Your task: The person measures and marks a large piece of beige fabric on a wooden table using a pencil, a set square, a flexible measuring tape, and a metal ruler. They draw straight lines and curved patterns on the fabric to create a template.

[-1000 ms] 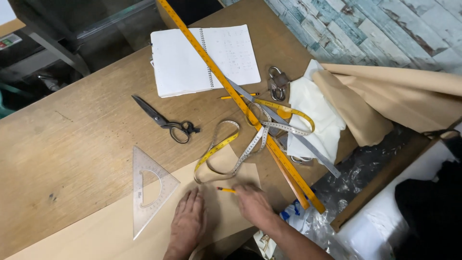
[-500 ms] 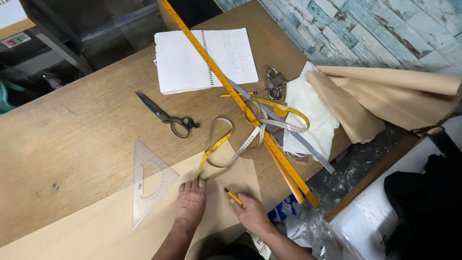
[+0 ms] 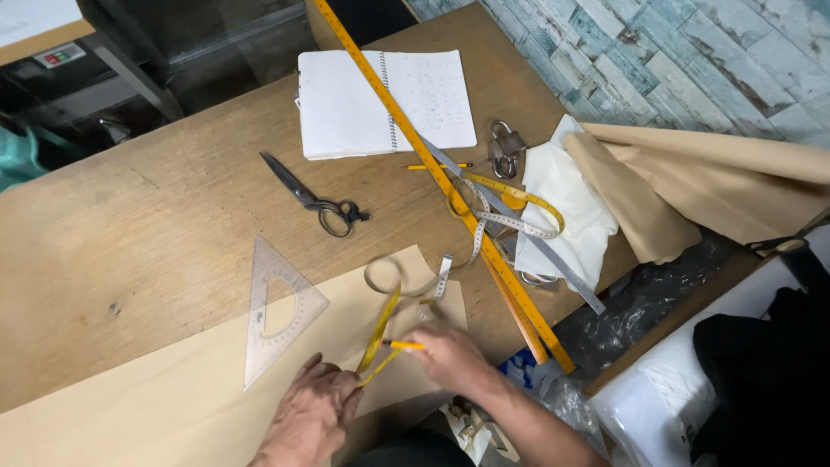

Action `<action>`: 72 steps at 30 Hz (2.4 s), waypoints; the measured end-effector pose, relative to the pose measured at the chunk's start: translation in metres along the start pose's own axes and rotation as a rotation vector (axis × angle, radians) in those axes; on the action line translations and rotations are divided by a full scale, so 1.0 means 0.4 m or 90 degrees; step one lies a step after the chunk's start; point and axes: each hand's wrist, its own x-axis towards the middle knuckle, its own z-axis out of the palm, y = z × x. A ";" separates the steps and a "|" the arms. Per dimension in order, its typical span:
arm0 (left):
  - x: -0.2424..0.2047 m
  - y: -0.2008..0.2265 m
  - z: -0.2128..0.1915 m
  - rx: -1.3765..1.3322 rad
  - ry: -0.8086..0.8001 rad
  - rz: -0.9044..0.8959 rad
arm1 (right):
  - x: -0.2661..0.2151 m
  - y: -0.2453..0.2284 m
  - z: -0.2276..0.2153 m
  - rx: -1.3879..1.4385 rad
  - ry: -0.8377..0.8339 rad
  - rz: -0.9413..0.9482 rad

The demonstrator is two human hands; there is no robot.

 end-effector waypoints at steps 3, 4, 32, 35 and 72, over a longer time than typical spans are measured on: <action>-0.032 -0.069 0.018 -0.014 0.001 -0.100 | -0.006 0.087 0.012 -0.085 0.020 0.099; -0.053 -0.092 0.029 0.027 0.040 -0.063 | -0.022 0.105 0.023 -0.085 0.043 0.029; -0.146 -0.130 0.097 0.074 -0.192 -0.230 | 0.166 0.365 -0.127 -0.174 0.373 0.471; -0.129 -0.138 0.132 0.095 -0.170 -0.275 | 0.232 0.265 -0.256 -0.116 0.176 0.627; 0.015 -0.078 -0.108 -0.815 0.430 -0.444 | -0.173 -0.025 -0.072 0.120 -0.263 0.615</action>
